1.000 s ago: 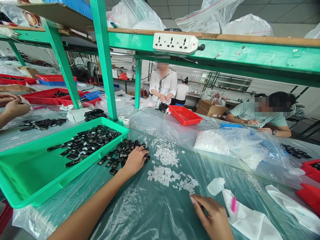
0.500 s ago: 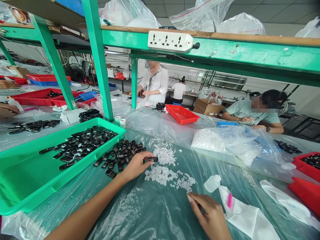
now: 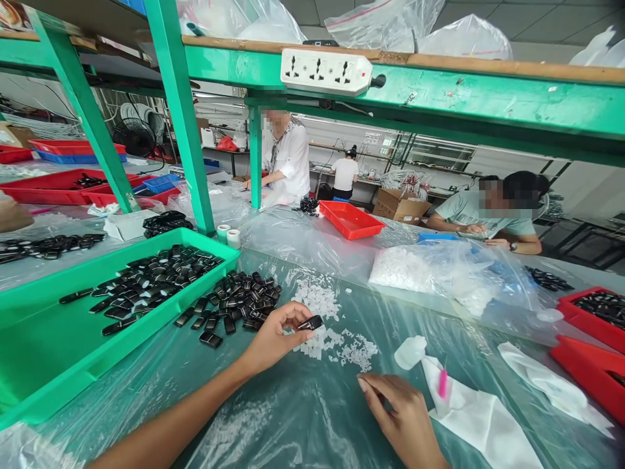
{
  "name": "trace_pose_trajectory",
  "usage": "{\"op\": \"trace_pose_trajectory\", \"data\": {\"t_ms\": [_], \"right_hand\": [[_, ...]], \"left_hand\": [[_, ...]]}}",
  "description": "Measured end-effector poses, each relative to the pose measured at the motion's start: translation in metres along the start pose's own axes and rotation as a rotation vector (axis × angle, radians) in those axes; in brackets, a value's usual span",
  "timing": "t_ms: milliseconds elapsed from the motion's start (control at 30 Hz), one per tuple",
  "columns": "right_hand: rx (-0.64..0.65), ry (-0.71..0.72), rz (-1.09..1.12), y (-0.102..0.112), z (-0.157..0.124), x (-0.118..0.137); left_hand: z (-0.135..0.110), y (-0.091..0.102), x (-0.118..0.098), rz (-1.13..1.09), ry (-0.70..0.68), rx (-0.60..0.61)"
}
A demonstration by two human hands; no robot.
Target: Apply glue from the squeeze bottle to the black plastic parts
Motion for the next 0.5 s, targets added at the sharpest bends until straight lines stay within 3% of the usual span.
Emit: {"op": "trace_pose_trajectory", "data": {"t_ms": [200, 333, 500], "right_hand": [[0.001, 0.014, 0.013, -0.002, 0.001, 0.003], [-0.077, 0.051, 0.053, 0.008, 0.003, 0.009], [-0.260, 0.127, 0.148, 0.045, -0.007, 0.030]], "left_hand": [[-0.003, -0.006, 0.004, 0.052, 0.032, 0.029], [-0.004, -0.005, 0.007, 0.351, 0.053, 0.044], [-0.003, -0.001, 0.009, 0.760, 0.068, 0.046]]}}
Point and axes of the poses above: each hand's wrist, its own z-axis towards the middle knuckle, its own y-axis out of the back of the hand, x = y × z, the point moved 1 cm from there along z, towards the middle knuckle, and after that the axes turned 4 degrees about z, right-handed, at the moved point
